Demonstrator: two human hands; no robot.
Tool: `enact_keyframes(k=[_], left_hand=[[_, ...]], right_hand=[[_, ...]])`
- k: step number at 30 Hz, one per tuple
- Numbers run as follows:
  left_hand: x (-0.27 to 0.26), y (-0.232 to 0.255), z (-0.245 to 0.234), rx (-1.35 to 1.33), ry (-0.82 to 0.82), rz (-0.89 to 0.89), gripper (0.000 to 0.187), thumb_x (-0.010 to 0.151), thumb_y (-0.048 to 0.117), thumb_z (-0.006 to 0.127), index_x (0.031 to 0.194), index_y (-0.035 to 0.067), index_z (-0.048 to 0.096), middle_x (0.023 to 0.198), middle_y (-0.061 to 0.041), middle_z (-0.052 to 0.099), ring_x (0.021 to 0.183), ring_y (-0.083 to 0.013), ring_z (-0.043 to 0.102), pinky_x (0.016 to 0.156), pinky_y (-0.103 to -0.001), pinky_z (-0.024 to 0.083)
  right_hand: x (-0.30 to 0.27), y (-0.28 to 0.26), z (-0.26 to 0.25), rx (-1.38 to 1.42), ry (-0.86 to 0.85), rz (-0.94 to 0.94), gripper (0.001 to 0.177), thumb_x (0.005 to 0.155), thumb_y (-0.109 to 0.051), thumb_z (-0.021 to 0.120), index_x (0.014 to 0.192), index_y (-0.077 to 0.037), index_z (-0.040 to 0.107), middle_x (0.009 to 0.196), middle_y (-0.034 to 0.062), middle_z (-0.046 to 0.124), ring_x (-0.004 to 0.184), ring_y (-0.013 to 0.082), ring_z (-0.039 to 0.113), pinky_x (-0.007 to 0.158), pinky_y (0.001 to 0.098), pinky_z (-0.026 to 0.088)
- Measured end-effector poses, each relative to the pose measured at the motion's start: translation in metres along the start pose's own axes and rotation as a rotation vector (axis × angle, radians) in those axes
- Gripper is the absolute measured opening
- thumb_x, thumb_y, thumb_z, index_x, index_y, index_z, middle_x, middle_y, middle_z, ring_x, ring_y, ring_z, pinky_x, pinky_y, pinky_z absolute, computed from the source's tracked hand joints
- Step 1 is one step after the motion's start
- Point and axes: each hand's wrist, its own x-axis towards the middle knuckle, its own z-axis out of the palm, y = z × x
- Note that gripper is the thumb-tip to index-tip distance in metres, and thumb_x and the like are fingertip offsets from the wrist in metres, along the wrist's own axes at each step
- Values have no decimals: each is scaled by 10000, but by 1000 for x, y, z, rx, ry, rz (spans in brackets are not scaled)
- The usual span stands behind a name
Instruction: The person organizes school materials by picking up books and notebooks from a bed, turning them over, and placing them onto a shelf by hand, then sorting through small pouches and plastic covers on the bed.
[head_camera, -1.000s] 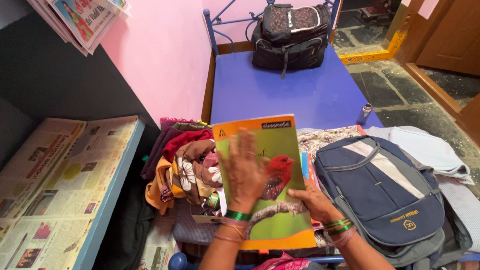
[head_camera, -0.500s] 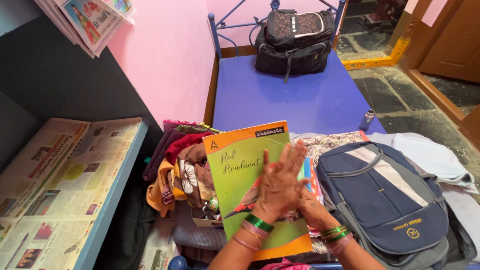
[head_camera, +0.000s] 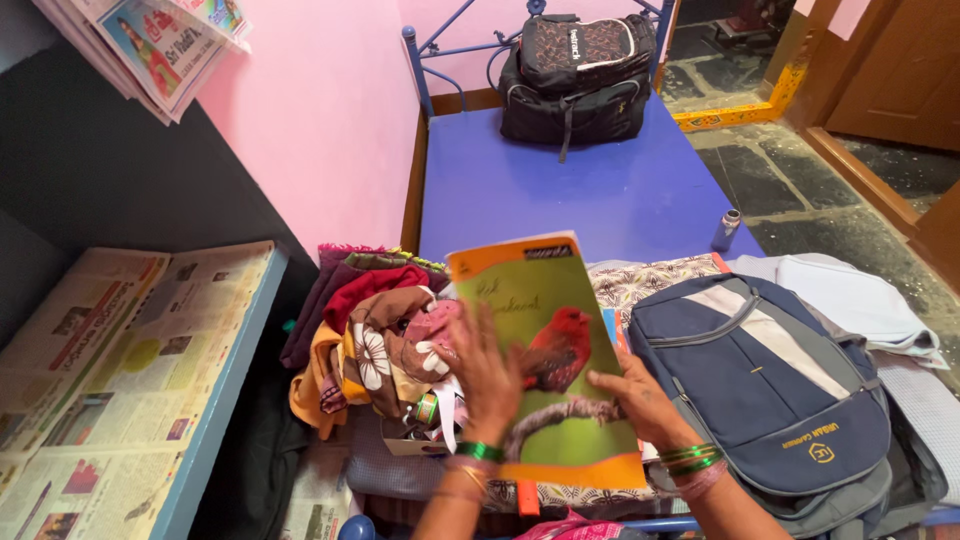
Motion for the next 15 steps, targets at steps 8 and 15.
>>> enact_keyframes(k=[8,15], left_hand=[[-33,10,36,-1151,-350,-48,1063,941,702,535,1648,112,3,1704,-166,203,1575,-342,191,1256,-506,184],[-20,-6,4,-1978,-490,-547,798,948,572,573,1504,29,394,1456,-145,533,1396,-294,520,1187,-449,440]], right_hand=[[-2,-17,58,-839,203,2,649,917,-69,585,1545,-125,433,1342,153,659,1185,253,634,1032,359,508],[-30,0,119,-1607,-25,-607,800,832,-93,629,1569,-7,330,1643,224,335,1539,404,238,1229,514,203]])
